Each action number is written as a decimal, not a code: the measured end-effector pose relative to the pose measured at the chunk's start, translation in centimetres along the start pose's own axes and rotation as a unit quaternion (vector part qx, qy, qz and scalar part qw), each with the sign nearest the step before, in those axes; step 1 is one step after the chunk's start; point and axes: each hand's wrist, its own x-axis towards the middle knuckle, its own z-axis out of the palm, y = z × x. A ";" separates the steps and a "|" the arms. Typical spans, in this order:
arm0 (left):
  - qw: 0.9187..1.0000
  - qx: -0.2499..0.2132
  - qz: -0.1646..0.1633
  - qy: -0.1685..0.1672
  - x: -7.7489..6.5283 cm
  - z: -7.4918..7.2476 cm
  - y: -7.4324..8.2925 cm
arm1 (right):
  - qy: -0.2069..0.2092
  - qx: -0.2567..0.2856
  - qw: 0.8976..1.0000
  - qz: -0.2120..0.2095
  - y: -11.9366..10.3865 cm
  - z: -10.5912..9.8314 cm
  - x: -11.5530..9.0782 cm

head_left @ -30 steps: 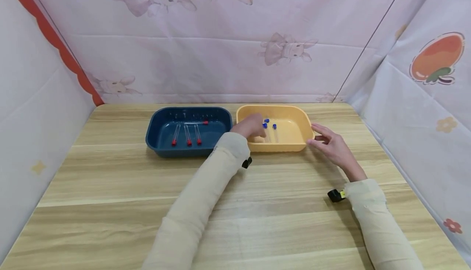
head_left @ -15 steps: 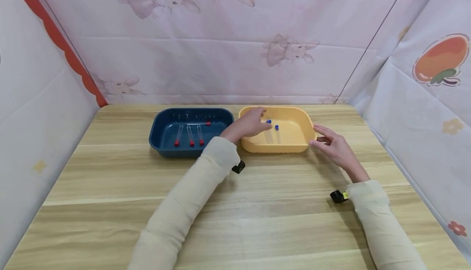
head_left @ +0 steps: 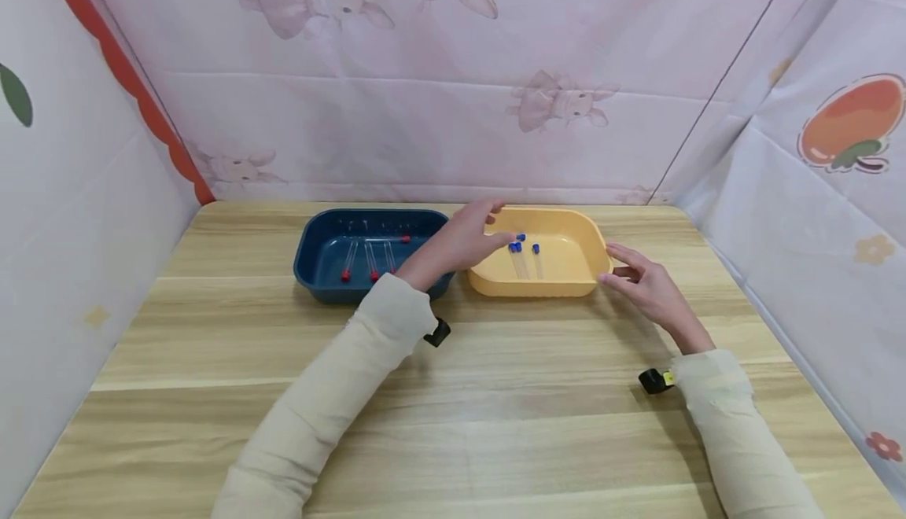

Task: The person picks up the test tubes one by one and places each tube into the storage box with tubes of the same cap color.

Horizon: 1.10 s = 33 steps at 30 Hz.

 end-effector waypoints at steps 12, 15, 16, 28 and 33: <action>0.999 -0.018 0.038 0.029 -2.6 -1.5 -1.0 | 0.002 0.013 1.000 0.022 -0.4 0.2 -0.3; 0.998 -0.015 0.043 0.039 -3.4 -2.1 -1.4 | 0.011 0.014 1.000 0.009 -0.8 0.1 -0.3; 0.998 -0.012 0.042 0.042 -3.7 -2.3 -1.6 | 0.015 0.010 1.000 0.005 -0.9 0.1 -0.3; 0.997 0.024 0.014 0.076 -7.9 -5.9 -3.4 | 0.007 -0.044 0.999 -0.014 -3.0 -1.2 -0.7; 0.995 0.049 0.033 0.083 -10.1 -7.7 -4.7 | 0.005 -0.068 0.998 -0.016 -3.7 -1.8 -1.1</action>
